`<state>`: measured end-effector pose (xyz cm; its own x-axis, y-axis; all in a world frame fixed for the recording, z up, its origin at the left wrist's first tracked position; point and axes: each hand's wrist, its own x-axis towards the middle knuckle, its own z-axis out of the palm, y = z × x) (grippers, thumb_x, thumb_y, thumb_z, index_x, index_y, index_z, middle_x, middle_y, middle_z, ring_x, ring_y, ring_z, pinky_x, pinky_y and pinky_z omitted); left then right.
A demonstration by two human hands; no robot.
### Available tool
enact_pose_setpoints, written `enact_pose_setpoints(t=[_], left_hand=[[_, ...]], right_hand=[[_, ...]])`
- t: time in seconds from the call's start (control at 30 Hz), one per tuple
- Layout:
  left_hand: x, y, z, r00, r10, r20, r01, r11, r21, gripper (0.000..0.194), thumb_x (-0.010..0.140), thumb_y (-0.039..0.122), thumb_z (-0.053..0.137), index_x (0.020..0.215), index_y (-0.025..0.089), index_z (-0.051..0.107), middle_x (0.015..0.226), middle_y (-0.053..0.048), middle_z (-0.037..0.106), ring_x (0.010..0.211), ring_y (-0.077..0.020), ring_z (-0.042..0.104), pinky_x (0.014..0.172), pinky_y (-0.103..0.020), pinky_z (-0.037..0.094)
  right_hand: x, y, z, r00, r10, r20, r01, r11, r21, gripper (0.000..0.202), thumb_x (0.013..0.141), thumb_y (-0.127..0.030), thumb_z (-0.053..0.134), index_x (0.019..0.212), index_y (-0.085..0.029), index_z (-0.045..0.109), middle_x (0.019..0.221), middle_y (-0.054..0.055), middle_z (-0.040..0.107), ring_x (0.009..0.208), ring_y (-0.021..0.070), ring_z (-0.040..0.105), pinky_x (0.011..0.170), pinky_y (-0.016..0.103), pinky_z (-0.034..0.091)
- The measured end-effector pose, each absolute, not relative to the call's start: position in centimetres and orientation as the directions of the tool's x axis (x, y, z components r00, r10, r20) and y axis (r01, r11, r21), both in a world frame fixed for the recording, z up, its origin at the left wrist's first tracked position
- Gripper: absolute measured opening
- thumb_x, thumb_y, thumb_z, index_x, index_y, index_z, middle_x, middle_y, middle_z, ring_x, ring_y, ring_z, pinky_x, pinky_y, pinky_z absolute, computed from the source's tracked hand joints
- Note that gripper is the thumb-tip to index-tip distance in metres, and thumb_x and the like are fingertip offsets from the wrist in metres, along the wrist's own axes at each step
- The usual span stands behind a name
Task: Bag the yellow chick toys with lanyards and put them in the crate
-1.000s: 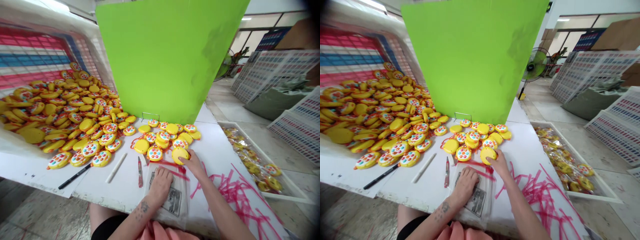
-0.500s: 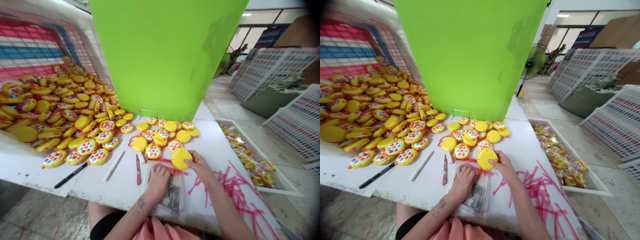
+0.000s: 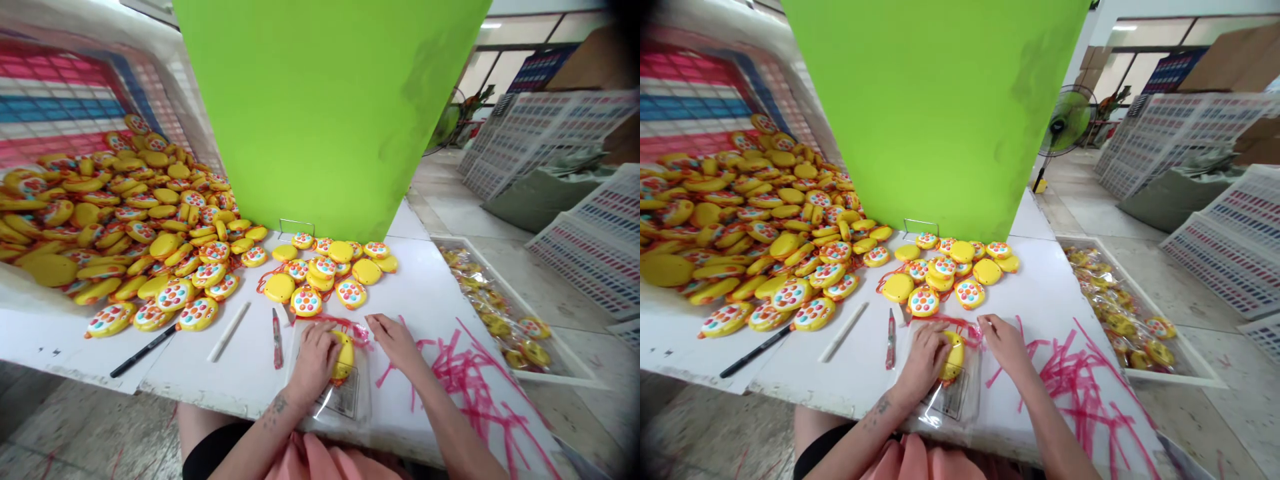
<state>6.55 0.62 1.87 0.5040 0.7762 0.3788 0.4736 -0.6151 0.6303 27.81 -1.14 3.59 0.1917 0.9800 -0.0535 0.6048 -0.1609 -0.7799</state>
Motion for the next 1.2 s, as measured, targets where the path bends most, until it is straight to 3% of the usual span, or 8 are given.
enact_pose_setpoints(t=[0.23,0.4,0.57,0.67,0.8,0.9,1.03,1.2], left_hand=[[6.5,1.6,3.3,0.529,0.821,0.214,0.454,-0.487,0.746,0.007,0.089,0.018,0.048,0.089,0.021,0.055,0.108,-0.007,0.065,0.109,-0.0233,0.055,0.103,-0.048,0.031],[6.2,1.9,5.4,0.576,0.810,0.108,0.375,-0.380,0.846,0.012,0.089,0.023,0.048,0.080,0.021,0.055,0.081,-0.003,0.064,0.082,-0.0202,0.056,0.081,-0.035,0.042],[4.8,1.7,5.2,0.339,0.911,0.234,0.307,-0.342,0.888,0.026,0.086,0.029,0.057,0.110,0.021,0.055,0.119,-0.010,0.058,0.113,-0.0247,0.050,0.096,-0.039,0.039],[3.9,1.8,4.4,0.249,0.968,0.032,0.211,-0.086,0.974,0.044,0.087,0.037,0.055,0.126,0.020,0.044,0.128,-0.013,0.052,0.104,-0.0228,0.056,0.083,-0.035,0.047],[3.7,1.9,3.7,0.367,0.917,-0.155,0.144,0.108,0.984,0.029,0.086,0.044,0.055,0.097,0.017,0.057,0.086,-0.004,0.063,0.072,-0.0148,0.058,0.063,-0.025,0.045],[4.2,1.6,3.9,0.344,0.914,-0.213,0.109,0.186,0.976,0.029,0.085,0.046,0.054,0.080,0.018,0.053,0.072,0.001,0.061,0.058,-0.0109,0.052,0.053,-0.021,0.040],[5.0,1.2,5.0,0.390,0.898,-0.205,0.045,0.204,0.978,0.025,0.087,0.044,0.050,0.092,0.019,0.052,0.089,-0.004,0.068,0.064,-0.0134,0.059,0.055,-0.024,0.045],[5.3,0.9,6.8,0.445,0.896,0.007,0.252,-0.132,0.959,0.026,0.090,0.027,0.043,0.111,0.018,0.057,0.096,-0.008,0.070,0.085,-0.0199,0.065,0.074,-0.030,0.048]], right_hand=[[25.7,-2.8,2.4,0.088,0.996,-0.029,0.456,-0.066,-0.887,0.032,0.087,-0.034,0.047,0.115,-0.028,0.062,0.114,0.003,0.068,0.102,0.0241,0.063,0.092,0.040,0.046],[23.4,-2.0,3.0,0.179,0.984,0.002,0.390,-0.069,-0.918,0.032,0.089,-0.034,0.042,0.115,-0.027,0.060,0.092,0.004,0.070,0.081,0.0222,0.064,0.075,0.035,0.050],[22.5,-2.1,4.1,0.241,0.971,-0.008,0.184,-0.054,-0.981,0.037,0.090,-0.044,0.044,0.120,-0.026,0.056,0.085,0.004,0.067,0.074,0.0212,0.064,0.068,0.034,0.052],[22.1,-2.6,4.3,0.265,0.964,0.025,0.161,-0.018,-0.987,0.036,0.090,-0.046,0.046,0.118,-0.026,0.057,0.091,0.006,0.068,0.079,0.0216,0.064,0.075,0.035,0.052],[22.4,-2.6,4.0,0.265,0.963,0.046,0.196,-0.007,-0.981,0.037,0.092,-0.044,0.043,0.121,-0.025,0.057,0.091,0.006,0.069,0.075,0.0209,0.064,0.071,0.035,0.052],[23.0,-2.1,4.3,0.283,0.935,0.216,0.430,0.077,-0.900,0.032,0.091,-0.034,0.046,0.118,-0.025,0.059,0.102,0.007,0.067,0.092,0.0234,0.062,0.084,0.040,0.050],[22.7,-1.5,5.6,0.129,0.849,0.512,0.732,0.267,-0.627,0.024,0.087,-0.021,0.053,0.109,-0.022,0.063,0.103,0.007,0.066,0.100,0.0253,0.055,0.089,0.044,0.047],[20.1,-1.1,7.4,-0.117,0.825,0.553,0.817,0.396,-0.418,0.040,0.086,-0.009,0.049,0.124,-0.020,0.054,0.095,0.007,0.067,0.090,0.0241,0.057,0.081,0.041,0.051]])
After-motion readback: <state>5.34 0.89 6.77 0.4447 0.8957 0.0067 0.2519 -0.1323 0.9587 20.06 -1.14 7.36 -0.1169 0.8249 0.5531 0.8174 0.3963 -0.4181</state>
